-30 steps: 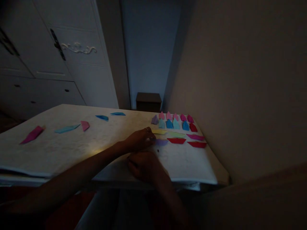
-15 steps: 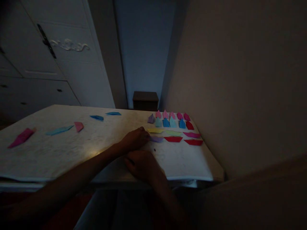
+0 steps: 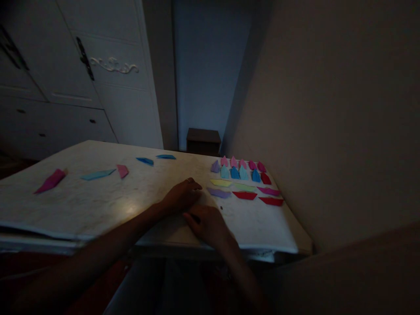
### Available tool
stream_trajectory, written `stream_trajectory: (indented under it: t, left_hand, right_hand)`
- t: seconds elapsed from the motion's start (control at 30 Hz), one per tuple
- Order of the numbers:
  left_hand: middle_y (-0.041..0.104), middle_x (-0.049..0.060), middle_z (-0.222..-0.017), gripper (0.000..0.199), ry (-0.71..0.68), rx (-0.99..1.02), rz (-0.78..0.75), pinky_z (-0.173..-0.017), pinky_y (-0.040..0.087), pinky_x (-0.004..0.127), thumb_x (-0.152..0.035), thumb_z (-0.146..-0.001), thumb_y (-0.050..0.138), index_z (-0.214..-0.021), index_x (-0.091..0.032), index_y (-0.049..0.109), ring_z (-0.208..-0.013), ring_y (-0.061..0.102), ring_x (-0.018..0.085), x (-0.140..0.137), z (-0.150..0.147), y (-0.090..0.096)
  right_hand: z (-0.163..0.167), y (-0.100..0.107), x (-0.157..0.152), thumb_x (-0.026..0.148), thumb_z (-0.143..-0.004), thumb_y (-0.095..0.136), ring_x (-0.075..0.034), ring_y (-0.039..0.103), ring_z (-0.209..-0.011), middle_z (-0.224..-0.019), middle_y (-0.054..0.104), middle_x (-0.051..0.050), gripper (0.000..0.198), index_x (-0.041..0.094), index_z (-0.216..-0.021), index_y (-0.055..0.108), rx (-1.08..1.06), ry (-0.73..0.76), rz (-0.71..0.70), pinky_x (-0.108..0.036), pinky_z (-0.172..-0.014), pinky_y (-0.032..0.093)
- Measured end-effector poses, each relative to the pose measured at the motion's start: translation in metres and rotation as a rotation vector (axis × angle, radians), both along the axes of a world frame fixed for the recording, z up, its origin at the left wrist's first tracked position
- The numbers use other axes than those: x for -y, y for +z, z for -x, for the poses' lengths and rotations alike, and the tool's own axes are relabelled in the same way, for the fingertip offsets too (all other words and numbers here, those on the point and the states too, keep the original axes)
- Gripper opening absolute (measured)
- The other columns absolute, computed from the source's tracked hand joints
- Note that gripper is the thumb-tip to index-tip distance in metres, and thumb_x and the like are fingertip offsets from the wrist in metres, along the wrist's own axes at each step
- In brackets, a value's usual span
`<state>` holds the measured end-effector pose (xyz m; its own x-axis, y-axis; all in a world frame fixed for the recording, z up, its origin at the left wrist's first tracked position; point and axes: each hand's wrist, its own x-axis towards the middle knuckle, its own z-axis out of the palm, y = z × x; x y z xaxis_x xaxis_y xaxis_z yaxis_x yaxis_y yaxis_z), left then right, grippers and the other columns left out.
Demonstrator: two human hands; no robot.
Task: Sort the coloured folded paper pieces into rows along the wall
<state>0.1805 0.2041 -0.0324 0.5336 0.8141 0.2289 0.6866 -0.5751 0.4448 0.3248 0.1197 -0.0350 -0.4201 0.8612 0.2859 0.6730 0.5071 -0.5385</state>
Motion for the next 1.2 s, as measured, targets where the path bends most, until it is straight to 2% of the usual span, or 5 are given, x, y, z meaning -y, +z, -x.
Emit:
stream_trajectory:
  t: [0.23, 0.6, 0.83, 1.03, 1.2]
  left_hand:
    - [0.063, 0.010, -0.111, 0.026, -0.040, 0.027, -0.006, -0.083, 0.049, 0.033, -0.023, -0.088, 0.054, -0.110, -0.017, 0.066, -0.095, 0.064, 0.022, 0.017, 0.042, 0.002]
    - [0.068, 0.005, -0.083, 0.023, 0.137, 0.402, 0.080, -0.068, 0.046, 0.026, -0.033, -0.087, 0.054, -0.090, -0.017, 0.071, -0.073, 0.060, 0.015, 0.051, 0.181, 0.005]
    - [0.070, 0.004, -0.078, 0.030, 0.284, 0.833, 0.259, -0.060, 0.045, 0.024, -0.043, -0.079, 0.063, -0.087, -0.016, 0.071, -0.069, 0.060, 0.016, 0.058, 0.193, 0.004]
    - [0.067, 0.003, -0.072, 0.029, 0.333, 0.971, 0.271, -0.054, 0.042, 0.022, -0.042, -0.077, 0.065, -0.084, -0.015, 0.072, -0.061, 0.056, 0.013, 0.056, 0.191, 0.002]
    - [0.068, 0.003, -0.073, 0.028, 0.311, 0.976, 0.279, -0.056, 0.044, 0.023, -0.041, -0.077, 0.064, -0.085, -0.015, 0.072, -0.064, 0.059, 0.014, 0.054, 0.193, 0.000]
  right_hand:
    - [0.001, 0.003, -0.001, 0.040, -0.096, 0.048, -0.012, 0.055, -0.061, -0.066, 0.062, 0.001, 0.036, 0.019, -0.072, 0.064, -0.053, -0.021, 0.024, -0.024, -0.060, 0.037]
    - [0.004, 0.001, -0.014, 0.052, -0.092, 0.047, -0.013, 0.053, -0.057, -0.062, 0.060, 0.001, 0.043, 0.019, -0.071, 0.065, -0.056, -0.034, 0.171, -0.024, -0.053, 0.035]
    - [0.082, 0.017, -0.097, 0.042, -0.087, 0.053, -0.015, 0.059, -0.068, -0.080, 0.066, -0.002, 0.026, 0.019, -0.088, 0.065, -0.161, -0.007, 0.040, -0.026, -0.063, 0.045]
    - [0.166, 0.029, -0.181, 0.027, -0.085, 0.056, -0.020, 0.061, -0.104, -0.118, 0.064, -0.013, 0.044, 0.014, -0.127, 0.054, 0.279, -0.034, -0.094, -0.032, -0.089, 0.046]
    - [0.203, 0.027, -0.210, 0.023, -0.085, 0.055, -0.025, 0.055, -0.118, -0.132, 0.057, -0.016, 0.048, 0.013, -0.132, 0.051, 0.444, -0.054, -0.080, -0.035, -0.096, 0.043]
